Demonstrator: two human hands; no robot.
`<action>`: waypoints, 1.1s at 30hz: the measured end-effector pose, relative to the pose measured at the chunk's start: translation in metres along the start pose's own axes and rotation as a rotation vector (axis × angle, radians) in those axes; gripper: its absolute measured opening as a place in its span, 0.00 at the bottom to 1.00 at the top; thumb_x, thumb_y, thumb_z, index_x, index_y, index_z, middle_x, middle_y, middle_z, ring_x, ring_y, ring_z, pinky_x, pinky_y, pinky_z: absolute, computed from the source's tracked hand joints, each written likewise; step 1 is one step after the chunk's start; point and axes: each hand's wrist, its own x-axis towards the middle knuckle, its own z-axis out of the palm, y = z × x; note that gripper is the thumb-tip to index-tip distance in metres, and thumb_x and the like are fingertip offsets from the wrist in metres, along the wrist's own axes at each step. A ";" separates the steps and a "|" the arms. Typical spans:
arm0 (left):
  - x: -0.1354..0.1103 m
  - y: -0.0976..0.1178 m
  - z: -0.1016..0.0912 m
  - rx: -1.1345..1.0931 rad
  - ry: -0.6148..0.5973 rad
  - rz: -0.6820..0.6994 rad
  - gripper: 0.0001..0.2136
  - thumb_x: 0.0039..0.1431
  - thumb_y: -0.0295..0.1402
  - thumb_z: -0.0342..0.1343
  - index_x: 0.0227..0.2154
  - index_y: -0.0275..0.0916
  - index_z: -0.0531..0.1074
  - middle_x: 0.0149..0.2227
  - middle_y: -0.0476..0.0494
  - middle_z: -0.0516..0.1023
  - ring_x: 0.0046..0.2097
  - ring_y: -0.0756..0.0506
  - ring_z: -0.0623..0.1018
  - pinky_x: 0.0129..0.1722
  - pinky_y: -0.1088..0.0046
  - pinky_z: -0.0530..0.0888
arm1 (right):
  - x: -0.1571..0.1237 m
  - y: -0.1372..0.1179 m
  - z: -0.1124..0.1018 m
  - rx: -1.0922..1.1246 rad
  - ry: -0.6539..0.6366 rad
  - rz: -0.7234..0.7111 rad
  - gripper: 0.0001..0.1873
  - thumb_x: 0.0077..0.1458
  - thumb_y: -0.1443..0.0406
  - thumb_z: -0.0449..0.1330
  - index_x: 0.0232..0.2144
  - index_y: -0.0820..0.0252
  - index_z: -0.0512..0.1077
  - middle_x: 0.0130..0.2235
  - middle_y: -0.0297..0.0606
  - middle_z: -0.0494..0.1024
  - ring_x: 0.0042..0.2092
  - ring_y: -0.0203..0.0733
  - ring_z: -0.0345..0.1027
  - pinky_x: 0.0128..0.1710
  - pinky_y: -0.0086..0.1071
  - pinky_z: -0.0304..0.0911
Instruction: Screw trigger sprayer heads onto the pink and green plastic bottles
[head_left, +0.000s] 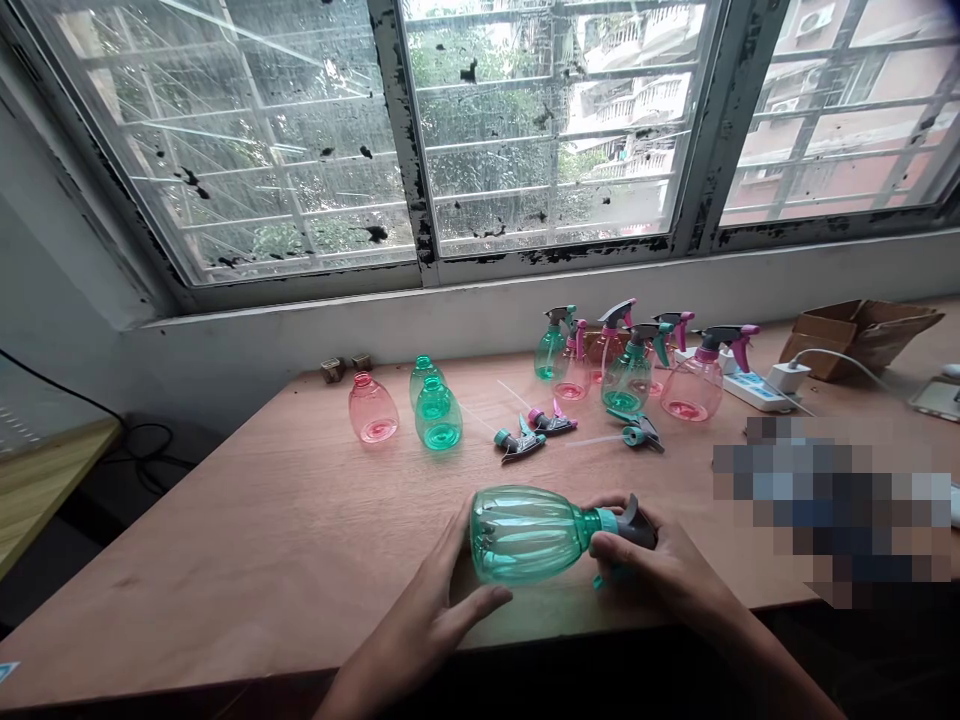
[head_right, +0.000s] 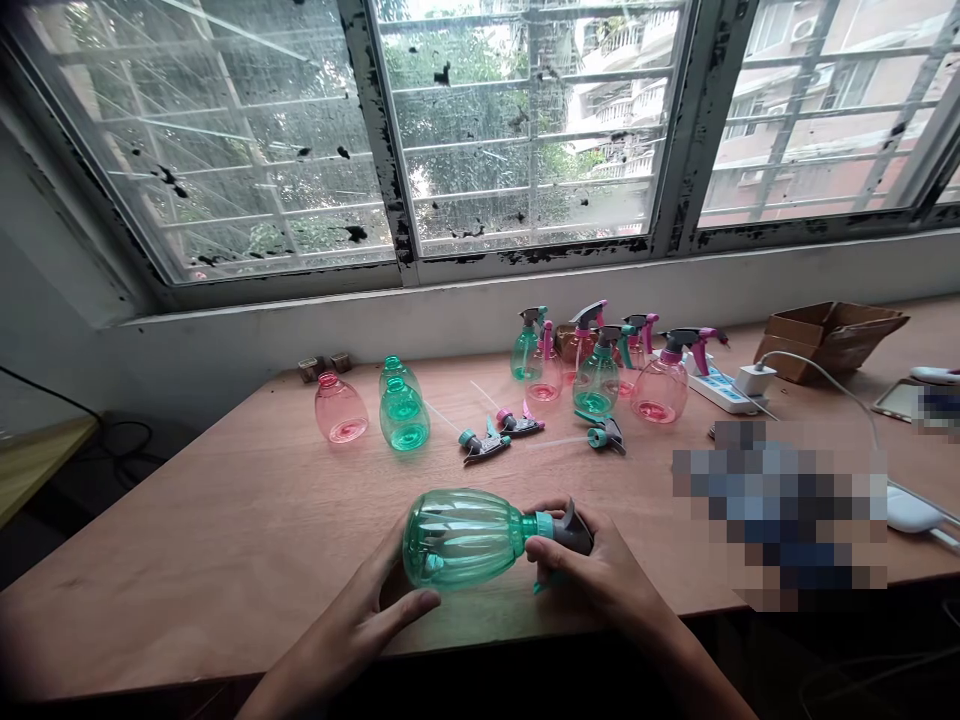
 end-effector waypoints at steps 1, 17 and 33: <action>0.000 0.000 0.000 0.005 -0.002 0.012 0.40 0.65 0.39 0.60 0.72 0.45 0.43 0.74 0.43 0.49 0.74 0.36 0.50 0.72 0.54 0.49 | 0.000 0.000 0.000 0.006 0.001 -0.001 0.21 0.52 0.55 0.71 0.43 0.62 0.75 0.24 0.34 0.81 0.28 0.44 0.76 0.31 0.33 0.70; 0.001 0.000 0.003 -0.054 0.041 0.021 0.44 0.62 0.34 0.61 0.72 0.51 0.38 0.72 0.46 0.58 0.74 0.38 0.50 0.72 0.54 0.49 | 0.000 -0.002 0.001 0.019 -0.001 0.002 0.22 0.51 0.55 0.72 0.43 0.62 0.75 0.24 0.34 0.81 0.27 0.43 0.76 0.31 0.33 0.71; -0.001 -0.001 0.003 -0.038 0.034 -0.054 0.48 0.60 0.38 0.65 0.73 0.46 0.36 0.75 0.41 0.47 0.74 0.34 0.47 0.72 0.52 0.47 | 0.000 -0.002 0.004 0.028 0.046 0.001 0.24 0.48 0.53 0.73 0.41 0.62 0.76 0.24 0.33 0.80 0.27 0.45 0.76 0.30 0.35 0.71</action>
